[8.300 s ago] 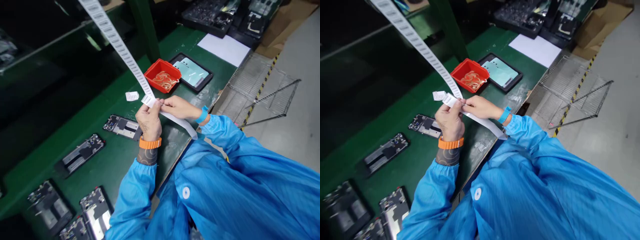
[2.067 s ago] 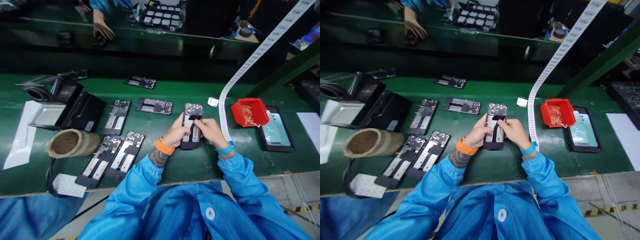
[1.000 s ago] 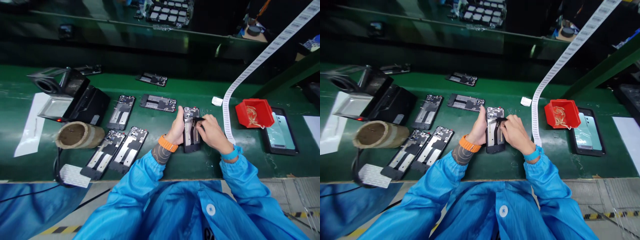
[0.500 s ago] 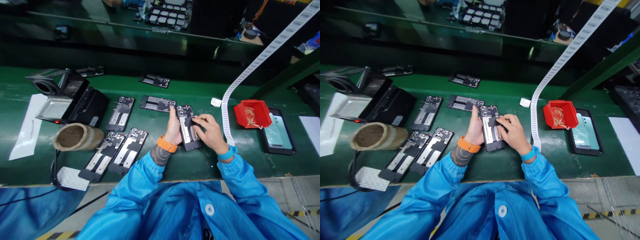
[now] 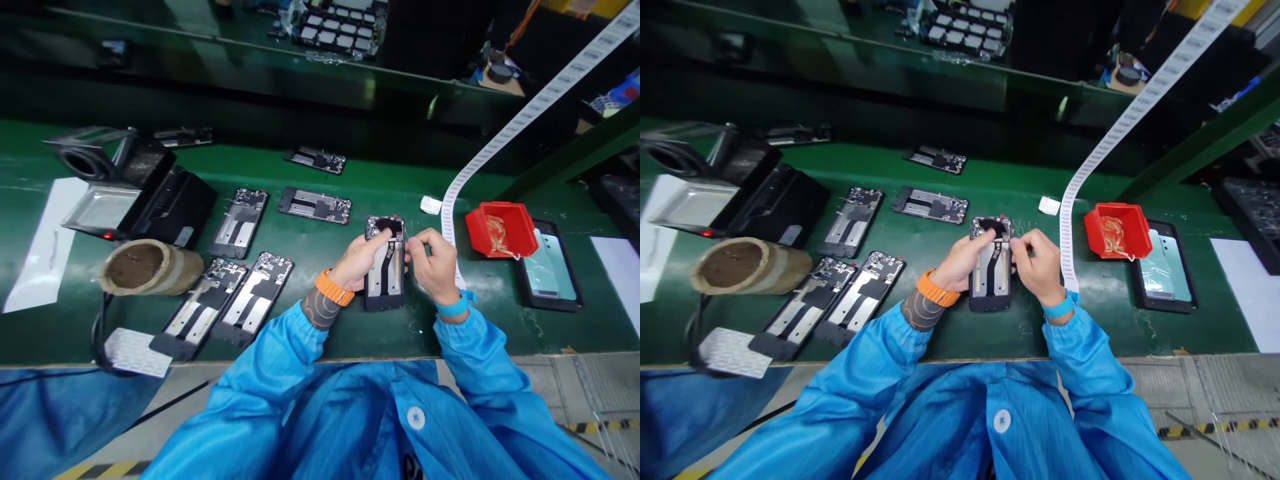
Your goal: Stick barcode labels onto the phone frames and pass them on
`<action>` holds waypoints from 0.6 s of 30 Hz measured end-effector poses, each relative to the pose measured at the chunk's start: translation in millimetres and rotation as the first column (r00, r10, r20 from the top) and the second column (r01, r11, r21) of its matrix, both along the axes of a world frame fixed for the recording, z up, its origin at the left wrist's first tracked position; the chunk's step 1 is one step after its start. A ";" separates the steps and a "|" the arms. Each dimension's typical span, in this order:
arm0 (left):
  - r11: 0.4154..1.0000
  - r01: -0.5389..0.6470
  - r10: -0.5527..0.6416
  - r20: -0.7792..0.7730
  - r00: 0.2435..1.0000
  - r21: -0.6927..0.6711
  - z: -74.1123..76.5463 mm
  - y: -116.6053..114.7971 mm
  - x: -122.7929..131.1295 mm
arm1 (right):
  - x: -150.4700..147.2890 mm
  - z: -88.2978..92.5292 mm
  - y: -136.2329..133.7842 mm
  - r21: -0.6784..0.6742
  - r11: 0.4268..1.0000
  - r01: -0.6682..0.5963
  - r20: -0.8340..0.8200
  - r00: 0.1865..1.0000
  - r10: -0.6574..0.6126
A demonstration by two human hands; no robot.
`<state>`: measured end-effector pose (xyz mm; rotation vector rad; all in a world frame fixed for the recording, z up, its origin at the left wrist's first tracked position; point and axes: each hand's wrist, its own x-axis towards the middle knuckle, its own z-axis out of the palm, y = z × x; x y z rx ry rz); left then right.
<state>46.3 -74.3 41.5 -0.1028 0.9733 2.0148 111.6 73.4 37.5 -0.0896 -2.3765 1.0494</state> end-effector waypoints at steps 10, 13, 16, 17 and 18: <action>0.998 -0.054 0.052 -0.064 0.997 -0.034 4.7 -1.2 -2.9 | -1.3 3.2 1.6 0.241 0.942 -0.234 0.080 0.972 0.221; 0.998 -0.048 0.045 -0.091 0.995 -0.037 5.2 -0.6 -0.4 | -2.0 1.4 3.9 0.261 0.927 -0.269 0.121 0.962 0.245; 0.996 -0.056 0.049 -0.095 0.994 -0.071 3.6 0.0 0.7 | -3.1 -0.4 3.1 0.342 0.900 -0.271 0.201 0.956 0.212; 0.995 -0.063 0.056 -0.088 0.995 -0.081 2.6 0.1 0.2 | -2.8 0.8 2.6 0.375 0.890 -0.261 0.221 0.957 0.188; 0.992 -0.089 0.083 -0.077 0.994 -0.088 1.6 0.1 -1.0 | -1.7 3.4 2.4 0.396 0.881 -0.259 0.234 0.956 0.175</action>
